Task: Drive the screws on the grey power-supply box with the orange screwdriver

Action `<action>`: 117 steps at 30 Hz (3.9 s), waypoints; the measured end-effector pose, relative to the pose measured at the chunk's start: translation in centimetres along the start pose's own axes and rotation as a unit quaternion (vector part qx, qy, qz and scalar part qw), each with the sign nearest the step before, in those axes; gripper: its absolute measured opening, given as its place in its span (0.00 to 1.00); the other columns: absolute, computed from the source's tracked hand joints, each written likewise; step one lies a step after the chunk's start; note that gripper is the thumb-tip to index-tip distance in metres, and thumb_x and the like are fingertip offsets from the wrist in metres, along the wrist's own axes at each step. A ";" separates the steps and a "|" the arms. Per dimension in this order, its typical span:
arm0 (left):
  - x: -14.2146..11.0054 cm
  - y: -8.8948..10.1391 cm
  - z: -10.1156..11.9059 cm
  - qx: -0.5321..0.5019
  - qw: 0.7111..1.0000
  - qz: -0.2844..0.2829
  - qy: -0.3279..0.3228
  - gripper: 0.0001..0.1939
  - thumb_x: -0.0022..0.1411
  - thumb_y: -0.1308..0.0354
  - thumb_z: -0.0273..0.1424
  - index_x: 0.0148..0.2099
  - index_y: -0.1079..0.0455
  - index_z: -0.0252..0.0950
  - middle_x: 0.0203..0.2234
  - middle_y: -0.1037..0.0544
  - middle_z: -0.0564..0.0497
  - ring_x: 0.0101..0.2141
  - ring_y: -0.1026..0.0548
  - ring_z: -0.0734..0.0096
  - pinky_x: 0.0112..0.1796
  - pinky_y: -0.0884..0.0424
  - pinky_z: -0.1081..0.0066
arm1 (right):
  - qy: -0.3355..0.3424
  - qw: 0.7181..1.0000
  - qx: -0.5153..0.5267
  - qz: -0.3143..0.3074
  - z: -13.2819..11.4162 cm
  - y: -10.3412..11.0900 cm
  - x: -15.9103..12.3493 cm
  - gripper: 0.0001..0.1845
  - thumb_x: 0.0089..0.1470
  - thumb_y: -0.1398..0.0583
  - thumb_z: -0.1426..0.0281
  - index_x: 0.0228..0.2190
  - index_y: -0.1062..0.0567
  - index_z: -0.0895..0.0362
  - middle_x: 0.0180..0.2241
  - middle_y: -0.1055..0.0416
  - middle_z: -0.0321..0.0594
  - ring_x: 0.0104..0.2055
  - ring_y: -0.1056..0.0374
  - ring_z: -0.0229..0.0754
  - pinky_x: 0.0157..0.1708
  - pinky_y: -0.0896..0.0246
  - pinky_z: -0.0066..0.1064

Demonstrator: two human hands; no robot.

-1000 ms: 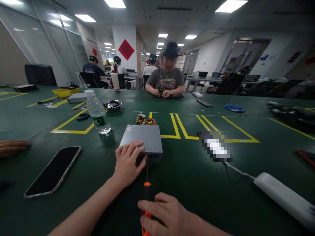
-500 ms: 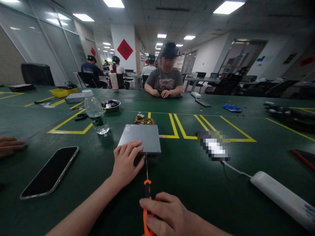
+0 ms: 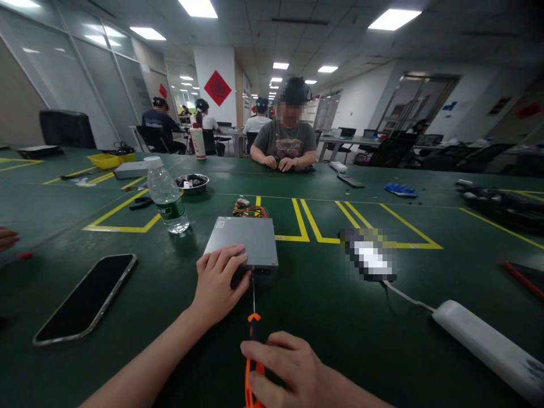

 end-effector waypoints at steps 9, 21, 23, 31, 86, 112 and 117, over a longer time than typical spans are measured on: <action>0.0 0.1 0.1 0.007 1.000 0.007 -0.008 0.11 0.58 0.46 0.32 0.44 0.36 0.42 0.48 0.27 0.49 0.47 0.32 0.60 0.43 0.45 0.58 | 0.005 1.000 -0.004 0.011 -0.1 -1.2 -0.4 0.08 0.63 0.51 0.75 0.36 0.32 0.58 0.37 0.26 0.40 0.29 0.32 0.32 0.26 0.39 0.24; 0.0 0.1 0.0 0.000 1.000 0.005 -0.006 0.10 0.58 0.46 0.32 0.44 0.35 0.42 0.48 0.27 0.49 0.47 0.32 0.60 0.44 0.44 0.58 | -0.015 1.000 -0.006 -0.020 -0.2 -1.6 -0.6 0.09 0.61 0.48 0.73 0.41 0.31 0.56 0.38 0.26 0.39 0.26 0.33 0.31 0.27 0.39 0.23; 0.0 0.1 0.1 0.002 1.000 0.003 -0.005 0.10 0.59 0.46 0.32 0.44 0.35 0.42 0.48 0.27 0.49 0.47 0.32 0.60 0.43 0.44 0.58 | -0.032 0.999 0.015 -0.010 0.0 -1.4 -0.8 0.09 0.62 0.50 0.74 0.38 0.30 0.58 0.36 0.26 0.38 0.25 0.33 0.30 0.27 0.39 0.23; 0.0 0.1 0.0 0.004 1.000 0.000 -0.004 0.11 0.59 0.47 0.32 0.45 0.36 0.42 0.49 0.28 0.49 0.48 0.32 0.60 0.43 0.45 0.58 | 0.019 0.997 0.000 -0.070 -0.2 -1.5 -0.9 0.10 0.62 0.48 0.69 0.43 0.33 0.58 0.42 0.29 0.43 0.36 0.32 0.36 0.32 0.38 0.27; 0.1 0.1 0.1 -0.005 1.000 -0.009 0.004 0.11 0.58 0.46 0.32 0.45 0.36 0.42 0.49 0.28 0.49 0.49 0.33 0.60 0.44 0.45 0.57 | -0.015 0.999 -0.001 -0.046 -0.4 -0.9 0.4 0.16 0.66 0.57 0.70 0.39 0.32 0.59 0.37 0.26 0.44 0.35 0.30 0.36 0.31 0.34 0.26; 0.1 0.1 0.1 0.000 1.000 -0.006 0.005 0.11 0.58 0.46 0.32 0.45 0.36 0.41 0.49 0.28 0.49 0.48 0.33 0.60 0.44 0.44 0.58 | -0.011 1.000 0.004 -0.016 -0.4 -0.8 0.3 0.19 0.67 0.59 0.69 0.34 0.32 0.59 0.34 0.26 0.42 0.34 0.30 0.34 0.32 0.36 0.26; 0.1 0.2 0.1 -0.003 1.000 -0.005 0.003 0.11 0.58 0.46 0.32 0.45 0.36 0.41 0.49 0.28 0.49 0.48 0.33 0.60 0.44 0.45 0.59 | 0.016 0.999 -0.016 -0.042 -0.7 -1.7 -0.4 0.11 0.63 0.52 0.71 0.42 0.31 0.56 0.40 0.27 0.43 0.35 0.30 0.36 0.30 0.36 0.26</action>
Point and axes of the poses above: each hand's wrist, its own x-axis towards the middle knuckle, its own y-axis out of the back of the hand, z = x × y, the point moved 4 cm from there along x, towards the middle knuckle
